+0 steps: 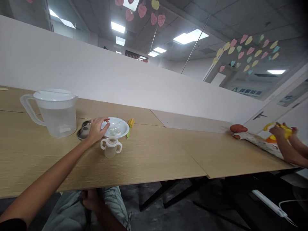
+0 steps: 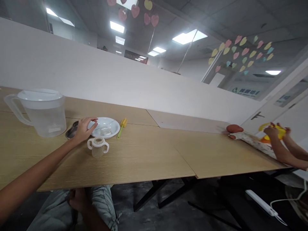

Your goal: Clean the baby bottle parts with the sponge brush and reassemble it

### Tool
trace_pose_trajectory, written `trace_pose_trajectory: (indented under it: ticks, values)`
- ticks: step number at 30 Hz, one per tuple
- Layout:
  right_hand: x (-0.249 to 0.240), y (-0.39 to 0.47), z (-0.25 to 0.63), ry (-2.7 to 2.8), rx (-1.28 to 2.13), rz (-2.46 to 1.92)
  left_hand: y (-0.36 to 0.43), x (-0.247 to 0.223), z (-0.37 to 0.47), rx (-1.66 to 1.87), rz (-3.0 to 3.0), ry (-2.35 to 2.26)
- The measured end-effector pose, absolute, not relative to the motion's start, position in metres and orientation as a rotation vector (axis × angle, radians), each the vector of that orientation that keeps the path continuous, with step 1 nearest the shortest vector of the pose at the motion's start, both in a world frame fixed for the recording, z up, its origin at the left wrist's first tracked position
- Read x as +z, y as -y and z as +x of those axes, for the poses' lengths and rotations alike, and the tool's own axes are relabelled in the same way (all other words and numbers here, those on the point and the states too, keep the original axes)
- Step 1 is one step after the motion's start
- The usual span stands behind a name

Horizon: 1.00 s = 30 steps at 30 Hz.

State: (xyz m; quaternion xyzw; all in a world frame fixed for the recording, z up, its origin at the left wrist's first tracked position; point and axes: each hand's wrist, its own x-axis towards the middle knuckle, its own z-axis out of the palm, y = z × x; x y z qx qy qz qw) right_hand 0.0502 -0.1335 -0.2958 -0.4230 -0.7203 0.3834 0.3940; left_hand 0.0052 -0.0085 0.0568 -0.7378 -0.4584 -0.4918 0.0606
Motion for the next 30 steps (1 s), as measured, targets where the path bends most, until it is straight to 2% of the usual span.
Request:
trace_pose_trajectory:
  ticks: [5,9,14,19,22,25,28,30]
  values:
    - [-0.287,0.136,0.052,1.873,1.014,-1.29,0.003,0.058,0.012,-1.357,-2.291,1.425]
    - [-0.274,0.136,0.054,1.902,1.034,-1.413,-0.004,0.061,0.016,-1.053,-2.436,1.398]
    - [-0.263,0.138,0.059,1.936,0.96,-1.385,-0.018,0.063,0.022,-0.747,-2.489,1.381]
    - [-0.253,0.144,0.068,1.906,0.858,-1.23,-0.027,0.065,0.025,-0.632,-2.5,1.389]
    - [-0.242,0.142,0.069,2.033,0.813,-1.296,-0.03,0.065,0.026,-0.558,-2.505,1.431]
    - [-0.222,0.146,0.071,2.179,0.775,-1.439,-0.033,0.064,0.026,-0.469,-2.516,1.491]
    - [-0.181,0.166,0.086,2.334,0.787,-1.525,-0.037,0.064,0.026,-0.385,-2.549,1.543]
    - [-0.136,0.184,0.107,2.552,0.739,-1.291,-0.04,0.065,0.027,-0.347,-2.568,1.575]
